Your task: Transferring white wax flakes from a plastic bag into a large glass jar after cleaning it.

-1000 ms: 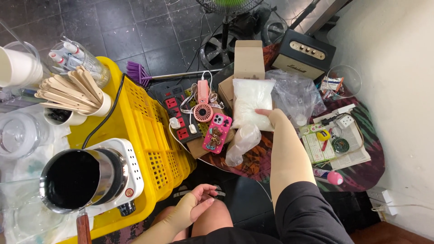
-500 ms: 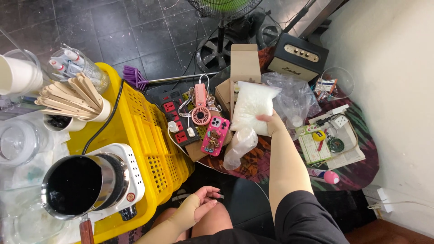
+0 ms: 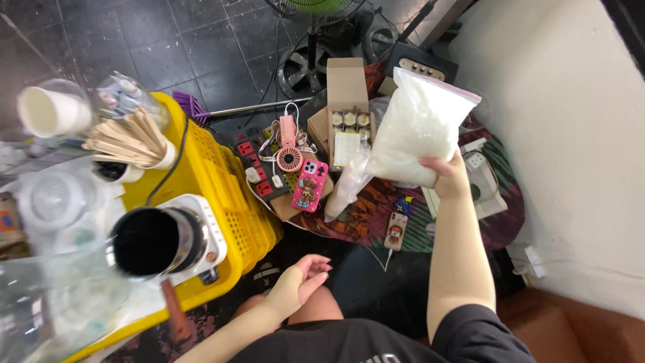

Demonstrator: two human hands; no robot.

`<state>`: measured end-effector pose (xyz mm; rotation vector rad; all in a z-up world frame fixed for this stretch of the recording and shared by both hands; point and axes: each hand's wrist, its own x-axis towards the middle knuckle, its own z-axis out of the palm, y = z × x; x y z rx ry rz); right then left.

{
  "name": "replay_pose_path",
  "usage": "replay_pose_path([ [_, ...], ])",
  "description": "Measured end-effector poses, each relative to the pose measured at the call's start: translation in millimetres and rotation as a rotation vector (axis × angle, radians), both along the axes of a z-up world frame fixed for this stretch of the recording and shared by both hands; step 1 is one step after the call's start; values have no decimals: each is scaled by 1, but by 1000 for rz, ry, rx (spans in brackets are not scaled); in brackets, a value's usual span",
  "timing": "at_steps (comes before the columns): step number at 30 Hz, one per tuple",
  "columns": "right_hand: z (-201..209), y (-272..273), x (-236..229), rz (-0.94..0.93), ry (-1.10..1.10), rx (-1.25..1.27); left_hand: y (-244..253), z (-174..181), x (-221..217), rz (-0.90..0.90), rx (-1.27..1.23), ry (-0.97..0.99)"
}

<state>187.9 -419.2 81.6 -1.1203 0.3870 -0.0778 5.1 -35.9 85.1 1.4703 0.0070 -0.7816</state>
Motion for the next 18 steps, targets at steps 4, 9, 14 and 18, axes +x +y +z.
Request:
replay_pose_path([
  [4, 75, 16, -50, 46, -19, -18, -15, 72, 8, -69, -33, -36],
  [9, 153, 50, -112, 96, -25, 24, -19, 131, 13, -69, -285, -79],
  [14, 245, 103, -151, 237, -59, 71, -3, 189, 32, 30, -347, -267],
  [18, 286, 150, -167, 337, -118, 67, 31, 267, 35, -41, -213, -214],
])
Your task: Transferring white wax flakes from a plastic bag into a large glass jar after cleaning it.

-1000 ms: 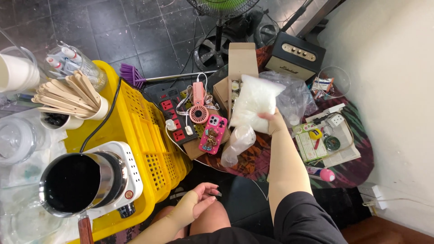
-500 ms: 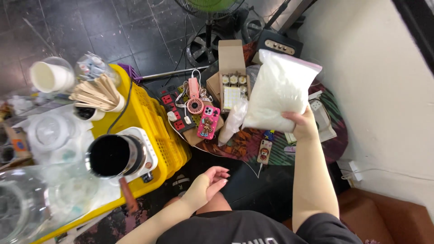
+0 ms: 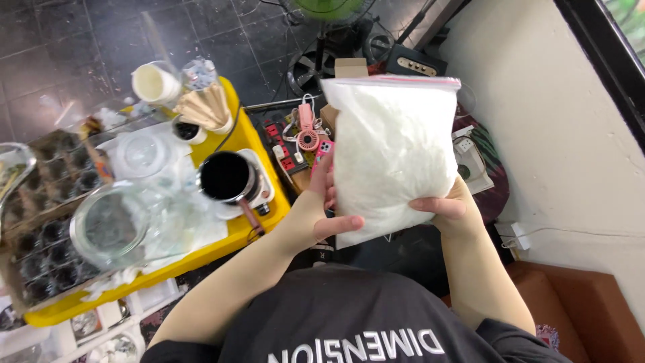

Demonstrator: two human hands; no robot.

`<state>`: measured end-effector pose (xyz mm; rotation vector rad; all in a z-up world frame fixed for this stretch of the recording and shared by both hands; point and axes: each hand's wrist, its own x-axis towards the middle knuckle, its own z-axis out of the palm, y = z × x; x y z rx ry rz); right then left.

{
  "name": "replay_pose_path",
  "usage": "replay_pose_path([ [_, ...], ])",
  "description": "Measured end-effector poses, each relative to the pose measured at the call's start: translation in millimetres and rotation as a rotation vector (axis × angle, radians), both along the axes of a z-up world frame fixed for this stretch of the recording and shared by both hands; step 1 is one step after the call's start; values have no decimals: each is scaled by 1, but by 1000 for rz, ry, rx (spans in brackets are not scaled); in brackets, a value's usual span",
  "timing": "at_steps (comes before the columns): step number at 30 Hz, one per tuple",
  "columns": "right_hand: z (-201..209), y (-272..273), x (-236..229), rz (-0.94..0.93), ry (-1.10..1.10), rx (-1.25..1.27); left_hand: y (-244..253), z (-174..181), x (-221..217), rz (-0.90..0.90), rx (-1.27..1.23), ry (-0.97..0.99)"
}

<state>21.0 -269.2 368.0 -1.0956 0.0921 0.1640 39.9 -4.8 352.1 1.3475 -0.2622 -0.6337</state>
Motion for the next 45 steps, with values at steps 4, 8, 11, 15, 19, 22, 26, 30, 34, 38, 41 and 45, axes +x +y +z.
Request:
replay_pose_path([
  [4, 24, 59, -14, 124, -130, -50, 51, 4, -22, 87, -252, -248],
  [8, 43, 130, -35, 245, -215, -82, 128, -11, -49, 116, -294, -249],
  [11, 53, 193, -47, 295, -167, -128, 190, -10, -73, 171, -352, -225],
  [15, 48, 263, -50, 451, -179, -158, 276, 4, -103, 262, -403, -56],
  [19, 38, 316, -35, 672, -267, -398, 359, -2, -125, 368, -359, -83],
  [22, 79, 359, -27, 607, -219, -818, 404, -1, -143, 393, -403, -99],
  [26, 103, 423, -6, 326, -591, -1140, 441, -4, -164, 428, -354, -148],
  [30, 103, 498, 19, 402, -1288, -1038, 466, -27, -189, 449, -425, -108],
  [34, 101, 564, 26, 745, -1031, -1049, 487, -28, -204, 577, -267, -121],
  [38, 91, 601, 29, 789, -920, -863, 509, -32, -209, 670, -203, -218],
  [41, 87, 622, 29, 679, -881, -738, 512, -34, -208, 790, -186, -241],
  [45, 79, 634, 29, 610, -957, -789, 506, -42, -202, 864, -125, -313],
])
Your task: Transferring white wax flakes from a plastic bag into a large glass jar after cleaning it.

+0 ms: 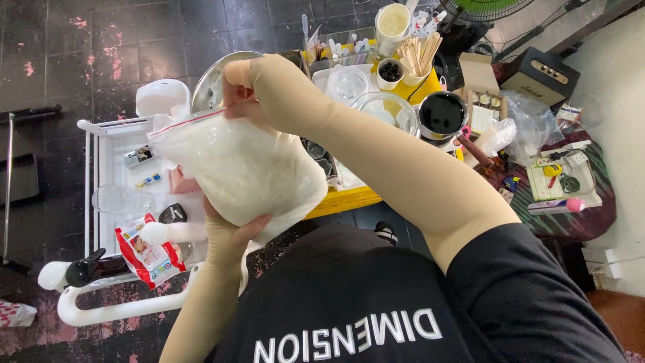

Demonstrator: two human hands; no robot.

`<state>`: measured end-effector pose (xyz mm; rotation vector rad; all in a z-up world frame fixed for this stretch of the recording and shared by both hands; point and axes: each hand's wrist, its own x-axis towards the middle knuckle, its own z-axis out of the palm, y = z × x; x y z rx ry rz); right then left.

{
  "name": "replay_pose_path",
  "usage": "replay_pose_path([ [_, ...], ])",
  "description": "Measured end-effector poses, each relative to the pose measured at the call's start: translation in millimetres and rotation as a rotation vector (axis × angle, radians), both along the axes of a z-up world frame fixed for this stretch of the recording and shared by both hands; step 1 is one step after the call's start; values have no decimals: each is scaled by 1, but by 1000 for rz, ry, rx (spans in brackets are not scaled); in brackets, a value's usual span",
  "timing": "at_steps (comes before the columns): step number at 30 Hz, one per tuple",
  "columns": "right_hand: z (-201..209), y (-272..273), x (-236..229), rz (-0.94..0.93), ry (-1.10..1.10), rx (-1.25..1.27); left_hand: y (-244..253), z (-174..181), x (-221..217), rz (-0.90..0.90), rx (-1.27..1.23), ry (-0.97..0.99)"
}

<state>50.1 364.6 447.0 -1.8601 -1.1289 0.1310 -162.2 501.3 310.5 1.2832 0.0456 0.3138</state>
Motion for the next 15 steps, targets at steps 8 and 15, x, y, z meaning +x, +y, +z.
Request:
replay_pose_path([
  [8, -30, 4, 14, 4, -87, 42, -16, -49, 22, 126, 171, -137],
  [15, -45, -10, 11, 51, -339, -50, -58, -79, 52, 209, 298, -135],
])
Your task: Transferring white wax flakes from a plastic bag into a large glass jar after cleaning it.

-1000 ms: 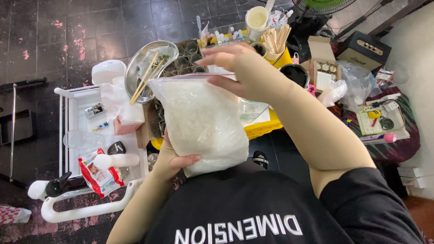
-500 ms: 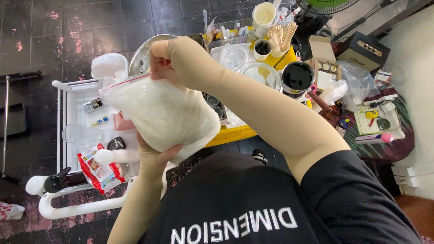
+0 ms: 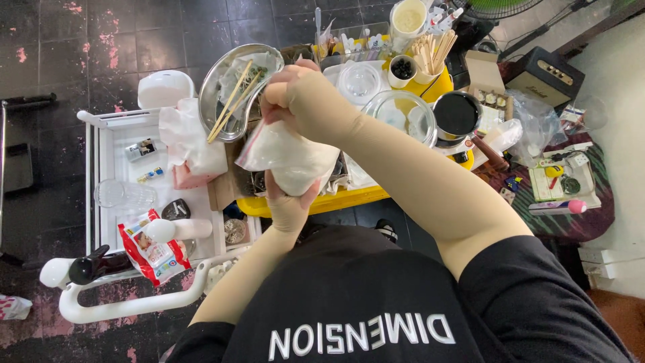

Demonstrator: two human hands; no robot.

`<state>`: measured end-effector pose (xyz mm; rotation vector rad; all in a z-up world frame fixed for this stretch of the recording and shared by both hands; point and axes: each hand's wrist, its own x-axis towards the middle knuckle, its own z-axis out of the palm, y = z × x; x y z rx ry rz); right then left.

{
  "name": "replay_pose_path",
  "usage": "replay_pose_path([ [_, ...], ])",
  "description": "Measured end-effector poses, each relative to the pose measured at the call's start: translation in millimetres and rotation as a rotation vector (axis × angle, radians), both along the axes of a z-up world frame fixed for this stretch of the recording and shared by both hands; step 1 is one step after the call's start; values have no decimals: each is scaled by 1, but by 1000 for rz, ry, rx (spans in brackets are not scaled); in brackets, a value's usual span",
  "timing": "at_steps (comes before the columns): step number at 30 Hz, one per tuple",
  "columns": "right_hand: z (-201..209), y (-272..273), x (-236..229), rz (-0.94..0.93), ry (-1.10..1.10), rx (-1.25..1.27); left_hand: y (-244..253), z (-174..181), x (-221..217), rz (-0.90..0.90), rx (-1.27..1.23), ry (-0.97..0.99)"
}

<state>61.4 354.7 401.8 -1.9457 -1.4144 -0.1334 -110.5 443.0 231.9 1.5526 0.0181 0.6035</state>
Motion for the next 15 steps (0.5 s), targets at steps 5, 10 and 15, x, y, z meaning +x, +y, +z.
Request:
replay_pose_path([
  [5, -3, -22, -6, -50, -126, -16, -14, -17, 1, 62, 87, 81],
  [10, 3, -39, -5, -71, -123, -38, 0, -7, -5, -118, 63, 98],
  [15, 0, -46, 0, -88, -107, -64, 32, 22, 0, -46, 11, -96],
])
